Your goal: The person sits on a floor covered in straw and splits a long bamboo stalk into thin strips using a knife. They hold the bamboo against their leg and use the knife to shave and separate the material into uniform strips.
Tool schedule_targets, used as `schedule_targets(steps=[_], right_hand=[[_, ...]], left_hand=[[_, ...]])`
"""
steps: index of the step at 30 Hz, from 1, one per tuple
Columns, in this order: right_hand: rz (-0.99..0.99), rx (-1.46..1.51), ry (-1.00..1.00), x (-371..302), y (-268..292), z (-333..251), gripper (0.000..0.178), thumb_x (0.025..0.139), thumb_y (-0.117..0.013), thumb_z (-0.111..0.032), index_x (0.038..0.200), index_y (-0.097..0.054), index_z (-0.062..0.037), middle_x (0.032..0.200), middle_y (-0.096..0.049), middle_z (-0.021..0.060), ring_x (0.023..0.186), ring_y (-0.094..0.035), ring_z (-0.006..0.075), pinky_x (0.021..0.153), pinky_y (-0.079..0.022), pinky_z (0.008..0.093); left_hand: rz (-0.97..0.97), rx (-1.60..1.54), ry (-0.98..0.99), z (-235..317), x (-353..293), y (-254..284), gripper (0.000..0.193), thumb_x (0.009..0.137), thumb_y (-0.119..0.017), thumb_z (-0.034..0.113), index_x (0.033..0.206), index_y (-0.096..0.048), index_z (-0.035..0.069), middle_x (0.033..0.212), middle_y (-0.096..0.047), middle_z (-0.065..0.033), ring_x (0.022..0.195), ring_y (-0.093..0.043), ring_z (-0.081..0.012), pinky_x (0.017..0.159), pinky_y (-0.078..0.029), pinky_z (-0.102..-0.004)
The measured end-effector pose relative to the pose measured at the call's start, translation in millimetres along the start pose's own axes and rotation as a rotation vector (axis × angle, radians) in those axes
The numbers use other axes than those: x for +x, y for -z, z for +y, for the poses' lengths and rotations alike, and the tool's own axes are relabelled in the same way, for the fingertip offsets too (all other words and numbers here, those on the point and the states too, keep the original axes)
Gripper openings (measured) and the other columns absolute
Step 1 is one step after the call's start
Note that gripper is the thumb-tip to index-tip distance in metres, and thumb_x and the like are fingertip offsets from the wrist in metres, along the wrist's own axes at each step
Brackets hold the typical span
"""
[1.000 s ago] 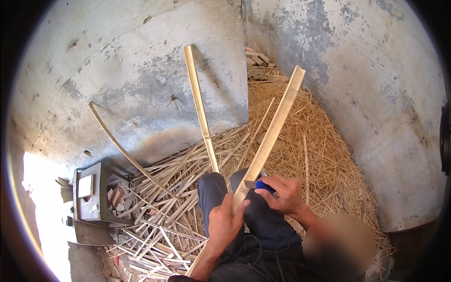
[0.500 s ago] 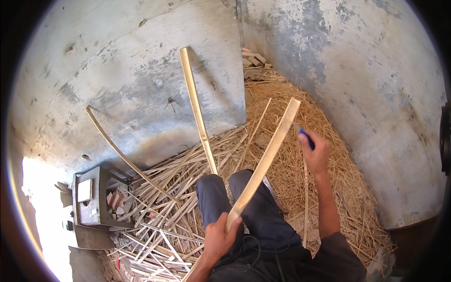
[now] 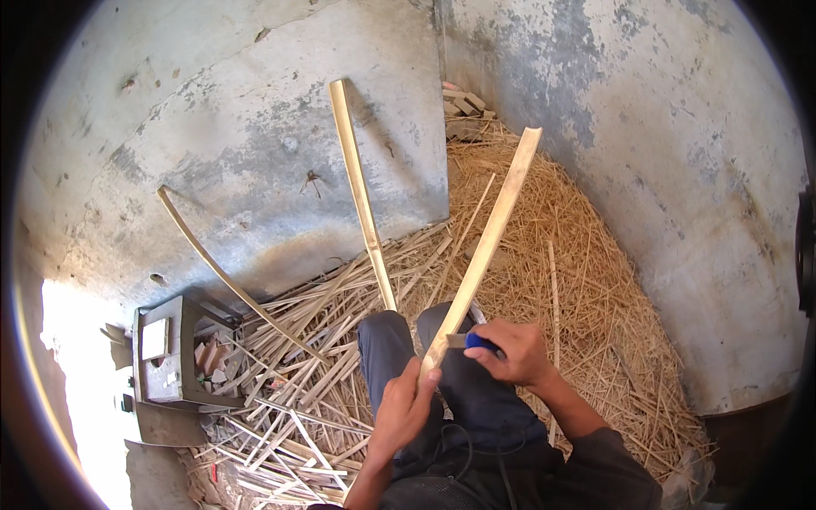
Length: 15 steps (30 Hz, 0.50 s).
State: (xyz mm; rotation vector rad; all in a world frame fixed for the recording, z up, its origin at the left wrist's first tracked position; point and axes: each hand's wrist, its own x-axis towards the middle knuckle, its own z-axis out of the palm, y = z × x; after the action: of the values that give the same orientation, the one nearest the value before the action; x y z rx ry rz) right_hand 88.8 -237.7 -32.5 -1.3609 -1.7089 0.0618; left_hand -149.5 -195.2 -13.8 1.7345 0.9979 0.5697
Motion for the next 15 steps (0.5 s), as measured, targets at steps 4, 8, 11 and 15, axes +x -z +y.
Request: schedule_targets(steps=[4,8,11,15], right_hand=[[0.031,-0.037,0.028,-3,-9,-5,0.034,0.095,-0.083,-0.037,0.106,-0.077,-0.006,0.08,-0.071,0.006,0.061,-0.07,0.0239,0.052,-0.054,0.0359],[0.033,-0.062,0.035,3,-8,-11,0.033,0.095,-0.083,-0.038,0.106,-0.078,-0.007,0.078,-0.069,0.005,0.059,-0.068,0.0236,0.051,-0.053,0.036],[0.035,-0.082,0.045,7,-7,-12,0.032,0.095,-0.082,-0.039,0.105,-0.078,-0.0087,0.077,-0.068,0.0041,0.058,-0.067,0.0229,0.05,-0.052,0.0359],[0.01,-0.123,0.049,9,-4,-10,0.03,0.095,-0.082,-0.04,0.104,-0.079,-0.0116,0.075,-0.067,0.0026,0.057,-0.066,0.022,0.049,-0.051,0.0356]], left_hand=[[0.018,0.03,-0.09,2,4,-7,0.027,0.114,-0.057,0.024,0.106,-0.053,-0.001,0.074,-0.061,-0.0285,0.075,-0.063,-0.0534,0.064,-0.046,-0.0544],[0.062,0.14,-0.107,5,4,-8,0.026,0.113,-0.058,0.024,0.11,-0.053,-0.001,0.078,-0.065,-0.031,0.078,-0.065,-0.055,0.065,-0.046,-0.0583],[0.076,0.163,-0.107,2,4,-9,0.028,0.112,-0.059,0.025,0.11,-0.053,-0.002,0.077,-0.065,-0.0314,0.076,-0.065,-0.0555,0.064,-0.046,-0.0596],[0.093,0.211,-0.106,-2,3,-9,0.029,0.112,-0.06,0.026,0.108,-0.052,-0.001,0.075,-0.064,-0.0308,0.073,-0.064,-0.0555,0.062,-0.046,-0.0605]])
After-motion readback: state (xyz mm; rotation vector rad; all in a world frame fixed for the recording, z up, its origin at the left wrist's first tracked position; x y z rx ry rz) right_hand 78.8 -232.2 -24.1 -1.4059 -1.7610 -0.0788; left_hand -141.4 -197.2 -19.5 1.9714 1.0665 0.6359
